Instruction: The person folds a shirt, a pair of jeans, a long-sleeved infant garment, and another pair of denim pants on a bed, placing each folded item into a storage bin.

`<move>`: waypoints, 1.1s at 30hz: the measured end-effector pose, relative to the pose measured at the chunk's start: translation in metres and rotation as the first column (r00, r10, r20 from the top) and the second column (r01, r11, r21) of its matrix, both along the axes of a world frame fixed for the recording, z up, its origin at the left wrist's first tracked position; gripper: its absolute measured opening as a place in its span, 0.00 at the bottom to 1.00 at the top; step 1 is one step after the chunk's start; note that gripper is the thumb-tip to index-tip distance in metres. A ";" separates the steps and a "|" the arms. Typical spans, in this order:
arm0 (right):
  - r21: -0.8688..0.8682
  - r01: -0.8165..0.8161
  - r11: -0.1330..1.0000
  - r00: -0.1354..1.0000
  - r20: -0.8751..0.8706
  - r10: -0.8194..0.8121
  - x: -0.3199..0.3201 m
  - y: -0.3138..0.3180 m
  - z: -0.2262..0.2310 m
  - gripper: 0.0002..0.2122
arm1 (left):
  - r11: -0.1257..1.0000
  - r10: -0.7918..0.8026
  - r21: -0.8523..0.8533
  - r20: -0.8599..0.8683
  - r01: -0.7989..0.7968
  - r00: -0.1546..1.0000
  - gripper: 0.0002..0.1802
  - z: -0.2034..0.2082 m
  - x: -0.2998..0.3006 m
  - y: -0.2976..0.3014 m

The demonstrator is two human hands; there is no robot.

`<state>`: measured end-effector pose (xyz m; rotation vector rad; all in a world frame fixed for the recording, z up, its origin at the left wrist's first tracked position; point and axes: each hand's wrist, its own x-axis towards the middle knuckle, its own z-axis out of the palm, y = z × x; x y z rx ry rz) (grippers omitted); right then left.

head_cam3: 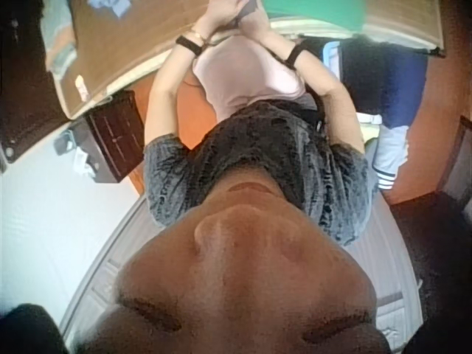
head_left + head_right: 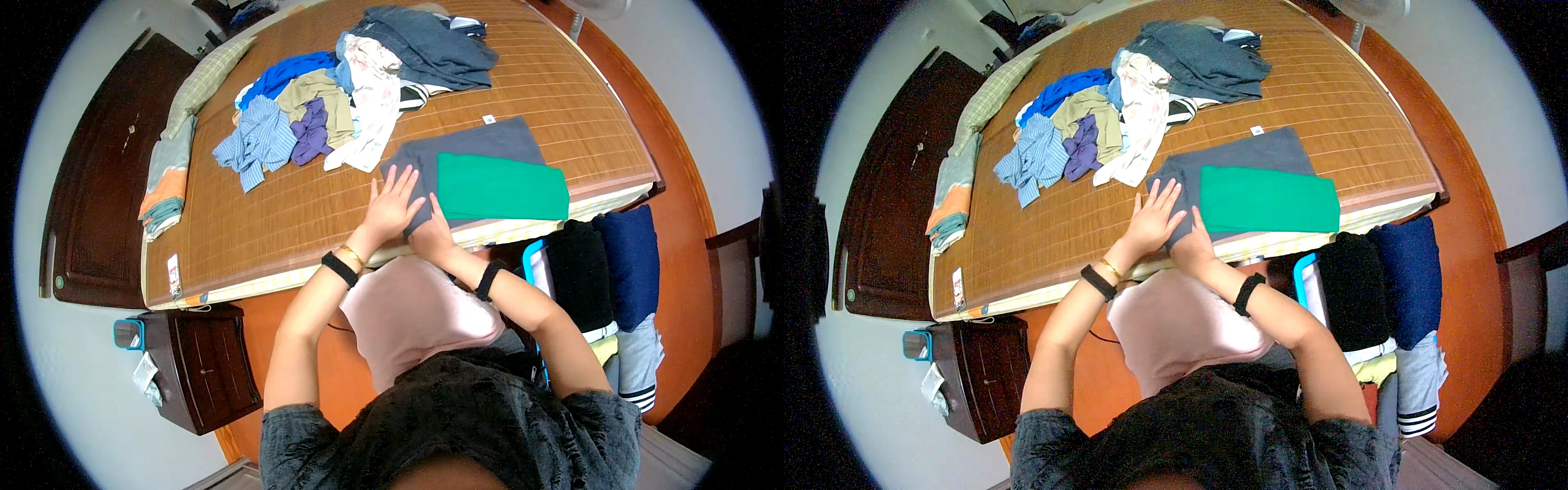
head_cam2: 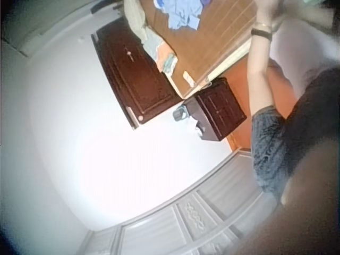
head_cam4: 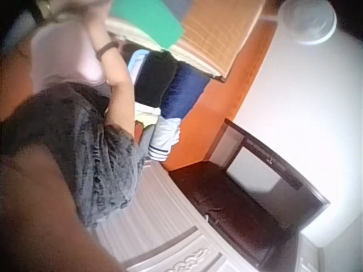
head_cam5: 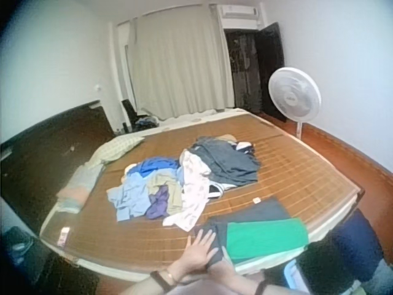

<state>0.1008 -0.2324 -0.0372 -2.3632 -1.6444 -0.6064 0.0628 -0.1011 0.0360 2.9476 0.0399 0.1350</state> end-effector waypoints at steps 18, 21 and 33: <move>-0.056 -0.045 0.997 0.952 -0.305 0.026 0.037 -0.033 0.046 0.31 | 0.933 0.357 -0.021 -0.056 -0.359 0.932 0.33 -0.017 -0.033 0.033; -0.062 -0.008 0.998 0.957 -0.289 -0.010 0.037 -0.032 0.045 0.31 | 0.957 0.282 0.110 -0.158 -0.267 0.946 0.34 -0.019 -0.046 0.020; -0.106 0.135 0.985 0.958 -0.239 -0.157 0.034 -0.044 0.035 0.28 | 0.982 -0.038 -0.186 0.016 0.041 0.999 0.41 0.012 0.015 -0.032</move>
